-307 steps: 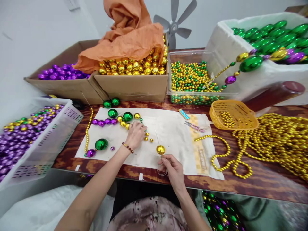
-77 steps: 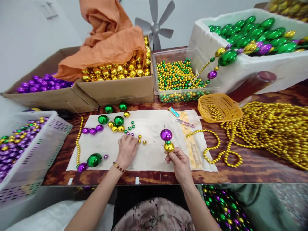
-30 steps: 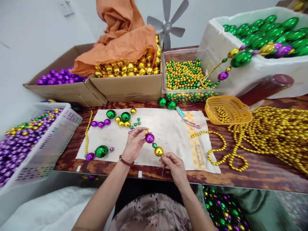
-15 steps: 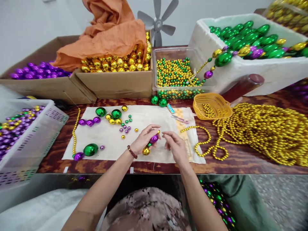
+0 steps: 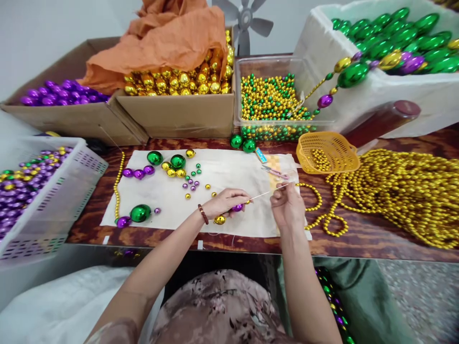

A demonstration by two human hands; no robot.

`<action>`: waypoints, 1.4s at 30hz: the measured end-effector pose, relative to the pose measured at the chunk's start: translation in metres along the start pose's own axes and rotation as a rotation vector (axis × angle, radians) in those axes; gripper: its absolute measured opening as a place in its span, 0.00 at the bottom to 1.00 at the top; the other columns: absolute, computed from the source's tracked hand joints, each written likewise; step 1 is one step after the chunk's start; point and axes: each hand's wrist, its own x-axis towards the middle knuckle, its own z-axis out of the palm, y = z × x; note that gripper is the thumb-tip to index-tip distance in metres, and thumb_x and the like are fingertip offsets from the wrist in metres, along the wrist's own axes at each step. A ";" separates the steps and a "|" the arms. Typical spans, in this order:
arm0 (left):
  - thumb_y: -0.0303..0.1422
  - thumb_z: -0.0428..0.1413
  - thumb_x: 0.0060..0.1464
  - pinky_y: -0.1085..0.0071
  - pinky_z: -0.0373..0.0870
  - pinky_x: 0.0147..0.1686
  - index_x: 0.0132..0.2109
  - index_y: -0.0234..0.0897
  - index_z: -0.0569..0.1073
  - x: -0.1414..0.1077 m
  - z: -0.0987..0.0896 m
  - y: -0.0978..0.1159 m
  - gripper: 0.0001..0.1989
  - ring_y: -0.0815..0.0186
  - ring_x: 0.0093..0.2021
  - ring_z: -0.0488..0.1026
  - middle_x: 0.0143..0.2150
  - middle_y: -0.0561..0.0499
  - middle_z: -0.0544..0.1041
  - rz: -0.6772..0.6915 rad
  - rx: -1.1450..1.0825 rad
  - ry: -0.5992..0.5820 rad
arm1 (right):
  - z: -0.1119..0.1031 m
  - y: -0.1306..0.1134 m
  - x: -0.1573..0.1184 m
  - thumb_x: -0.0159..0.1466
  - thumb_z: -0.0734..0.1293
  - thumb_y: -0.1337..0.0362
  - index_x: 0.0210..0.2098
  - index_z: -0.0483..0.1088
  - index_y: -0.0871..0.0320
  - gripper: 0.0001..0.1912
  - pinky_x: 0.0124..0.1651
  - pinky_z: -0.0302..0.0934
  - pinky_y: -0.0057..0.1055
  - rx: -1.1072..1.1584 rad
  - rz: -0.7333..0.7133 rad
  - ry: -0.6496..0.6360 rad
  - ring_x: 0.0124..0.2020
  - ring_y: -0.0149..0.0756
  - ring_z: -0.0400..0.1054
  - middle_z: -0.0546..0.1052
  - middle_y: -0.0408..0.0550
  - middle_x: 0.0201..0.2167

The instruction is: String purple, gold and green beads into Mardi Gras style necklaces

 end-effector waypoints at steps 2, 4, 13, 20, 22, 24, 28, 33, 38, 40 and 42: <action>0.46 0.57 0.56 0.79 0.51 0.14 0.44 0.33 0.76 0.001 0.001 0.000 0.19 0.77 0.17 0.61 0.29 0.53 0.72 -0.006 -0.044 0.013 | 0.001 0.008 -0.010 0.49 0.79 0.56 0.33 0.74 0.57 0.18 0.19 0.58 0.19 -0.049 0.125 -0.124 0.21 0.24 0.66 0.76 0.40 0.28; 0.45 0.57 0.55 0.78 0.50 0.14 0.43 0.33 0.76 0.001 0.002 -0.001 0.19 0.77 0.17 0.60 0.28 0.54 0.72 -0.009 -0.059 0.011 | 0.003 0.019 -0.022 0.49 0.80 0.59 0.33 0.75 0.60 0.16 0.19 0.59 0.20 -0.133 0.166 -0.193 0.22 0.26 0.68 0.77 0.42 0.26; 0.45 0.58 0.55 0.78 0.56 0.18 0.42 0.33 0.76 -0.001 -0.012 -0.002 0.18 0.77 0.19 0.63 0.29 0.54 0.73 0.023 0.010 -0.037 | 0.001 0.018 -0.022 0.53 0.78 0.52 0.37 0.67 0.53 0.21 0.17 0.67 0.22 -0.003 0.147 -0.133 0.22 0.35 0.77 0.82 0.43 0.28; 0.44 0.60 0.54 0.77 0.64 0.23 0.39 0.34 0.74 -0.007 -0.018 0.000 0.16 0.75 0.23 0.68 0.29 0.54 0.73 0.073 -0.087 -0.096 | 0.015 0.014 -0.033 0.55 0.78 0.53 0.33 0.71 0.56 0.17 0.22 0.71 0.23 -0.068 0.160 -0.311 0.25 0.31 0.76 0.80 0.43 0.29; 0.44 0.61 0.53 0.76 0.65 0.26 0.39 0.33 0.75 -0.010 -0.019 0.002 0.16 0.73 0.26 0.70 0.30 0.53 0.73 0.075 -0.084 -0.133 | 0.020 0.007 -0.033 0.57 0.76 0.50 0.33 0.70 0.56 0.18 0.21 0.70 0.24 -0.110 0.129 -0.342 0.22 0.31 0.75 0.79 0.41 0.27; 0.43 0.62 0.52 0.76 0.66 0.28 0.40 0.33 0.76 -0.013 -0.019 0.004 0.17 0.72 0.29 0.71 0.30 0.52 0.74 0.070 -0.064 -0.165 | 0.026 -0.006 -0.031 0.60 0.74 0.50 0.33 0.69 0.55 0.17 0.21 0.69 0.23 -0.129 0.014 -0.340 0.19 0.30 0.73 0.77 0.39 0.24; 0.44 0.62 0.52 0.76 0.65 0.29 0.42 0.33 0.77 -0.016 -0.019 0.002 0.18 0.72 0.29 0.71 0.31 0.52 0.74 0.085 -0.015 -0.175 | 0.040 -0.041 -0.035 0.61 0.74 0.53 0.31 0.69 0.56 0.15 0.21 0.66 0.23 -0.133 -0.230 -0.315 0.18 0.28 0.69 0.74 0.38 0.20; 0.42 0.61 0.52 0.74 0.68 0.33 0.41 0.34 0.77 -0.014 -0.020 -0.011 0.15 0.72 0.29 0.70 0.30 0.53 0.73 0.120 0.065 -0.144 | 0.038 -0.088 -0.042 0.59 0.75 0.61 0.29 0.70 0.58 0.11 0.19 0.59 0.20 -0.046 -0.391 -0.149 0.17 0.25 0.62 0.69 0.38 0.17; 0.37 0.56 0.56 0.74 0.65 0.32 0.39 0.36 0.80 -0.022 -0.032 -0.029 0.11 0.69 0.30 0.72 0.30 0.52 0.77 0.197 0.533 -0.055 | 0.006 -0.122 -0.038 0.64 0.66 0.72 0.27 0.71 0.58 0.10 0.18 0.53 0.21 -0.109 -0.557 0.044 0.17 0.26 0.58 0.66 0.40 0.15; 0.37 0.56 0.56 0.73 0.65 0.36 0.40 0.39 0.80 -0.033 -0.041 -0.037 0.10 0.65 0.36 0.74 0.36 0.50 0.80 0.194 0.724 -0.003 | -0.008 -0.124 -0.035 0.62 0.65 0.74 0.26 0.71 0.58 0.10 0.18 0.51 0.21 -0.155 -0.559 0.117 0.17 0.26 0.58 0.65 0.40 0.15; 0.37 0.55 0.57 0.71 0.65 0.40 0.41 0.41 0.80 -0.047 -0.053 -0.044 0.11 0.62 0.41 0.76 0.41 0.50 0.82 0.155 0.870 0.066 | -0.021 -0.120 -0.032 0.59 0.67 0.74 0.25 0.71 0.59 0.08 0.18 0.51 0.21 -0.170 -0.516 0.154 0.19 0.26 0.59 0.65 0.40 0.17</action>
